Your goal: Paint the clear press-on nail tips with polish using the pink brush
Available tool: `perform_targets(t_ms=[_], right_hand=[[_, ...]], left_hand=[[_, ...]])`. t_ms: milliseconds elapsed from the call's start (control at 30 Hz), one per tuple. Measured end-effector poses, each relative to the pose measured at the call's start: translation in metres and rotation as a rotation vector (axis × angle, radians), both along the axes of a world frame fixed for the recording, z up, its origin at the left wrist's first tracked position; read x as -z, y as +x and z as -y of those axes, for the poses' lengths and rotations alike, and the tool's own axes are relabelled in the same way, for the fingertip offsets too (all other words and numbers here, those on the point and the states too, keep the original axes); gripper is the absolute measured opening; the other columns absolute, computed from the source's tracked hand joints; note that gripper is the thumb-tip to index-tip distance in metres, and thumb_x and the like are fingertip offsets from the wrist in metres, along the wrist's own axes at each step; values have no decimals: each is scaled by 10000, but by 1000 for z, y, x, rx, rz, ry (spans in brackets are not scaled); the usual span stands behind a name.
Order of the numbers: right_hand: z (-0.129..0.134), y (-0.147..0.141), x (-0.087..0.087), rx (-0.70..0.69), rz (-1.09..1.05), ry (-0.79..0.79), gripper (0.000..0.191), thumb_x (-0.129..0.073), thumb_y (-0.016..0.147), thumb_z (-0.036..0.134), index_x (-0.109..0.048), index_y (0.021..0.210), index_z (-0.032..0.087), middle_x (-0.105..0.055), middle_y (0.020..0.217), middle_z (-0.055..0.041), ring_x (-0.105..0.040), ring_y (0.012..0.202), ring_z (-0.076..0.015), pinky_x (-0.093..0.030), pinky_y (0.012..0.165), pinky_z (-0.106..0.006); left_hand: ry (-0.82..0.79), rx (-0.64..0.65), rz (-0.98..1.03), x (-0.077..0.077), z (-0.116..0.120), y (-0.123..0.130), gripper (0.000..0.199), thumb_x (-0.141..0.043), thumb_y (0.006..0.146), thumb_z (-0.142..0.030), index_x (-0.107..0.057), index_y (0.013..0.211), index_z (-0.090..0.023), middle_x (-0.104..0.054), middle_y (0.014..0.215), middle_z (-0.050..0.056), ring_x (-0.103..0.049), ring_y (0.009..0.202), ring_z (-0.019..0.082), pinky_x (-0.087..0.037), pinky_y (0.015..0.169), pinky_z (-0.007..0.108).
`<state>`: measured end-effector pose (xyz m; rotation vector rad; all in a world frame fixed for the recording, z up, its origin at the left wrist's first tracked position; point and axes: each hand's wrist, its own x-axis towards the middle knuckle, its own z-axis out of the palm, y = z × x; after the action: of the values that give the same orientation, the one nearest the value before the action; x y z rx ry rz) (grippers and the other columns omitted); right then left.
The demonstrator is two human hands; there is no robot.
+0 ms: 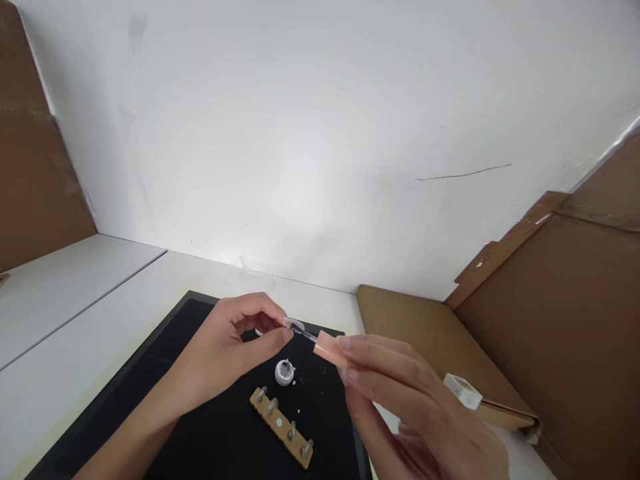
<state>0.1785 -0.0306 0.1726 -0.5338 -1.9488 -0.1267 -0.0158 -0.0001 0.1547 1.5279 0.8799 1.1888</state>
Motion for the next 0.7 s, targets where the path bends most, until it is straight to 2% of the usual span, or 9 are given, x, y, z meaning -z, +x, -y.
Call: perform_targets(t_ms=[167,400,700], right_hand=[[-1,-2,4,23,107,35,318,-535,795,-75,-611,1023,134,-698,995,-99,-646,973,-188,-596,767,-311],[-1,-1,0,93,164,79,245,-528,817,-56,-631,946,124,-719,953,-98,-656,966,-185,-587,793,-298],[0,4,0,169,252,93,276,-522,796,-48,-641,944,152,-733,1023,-70,-672,976,-193,-581,880,-325]], left_hand=[[30,2,-18,1,0,1,68,-637,830,-247,-638,774,-210,-598,706,-36,-553,685,104,-427,639,208],[35,-14,-27,-2,1,1,96,-624,827,-185,-632,733,-208,-583,679,-46,-537,655,89,-416,606,188],[32,-16,-15,-2,1,0,110,-617,840,-206,-634,731,-197,-593,680,-30,-534,649,103,-421,600,203]])
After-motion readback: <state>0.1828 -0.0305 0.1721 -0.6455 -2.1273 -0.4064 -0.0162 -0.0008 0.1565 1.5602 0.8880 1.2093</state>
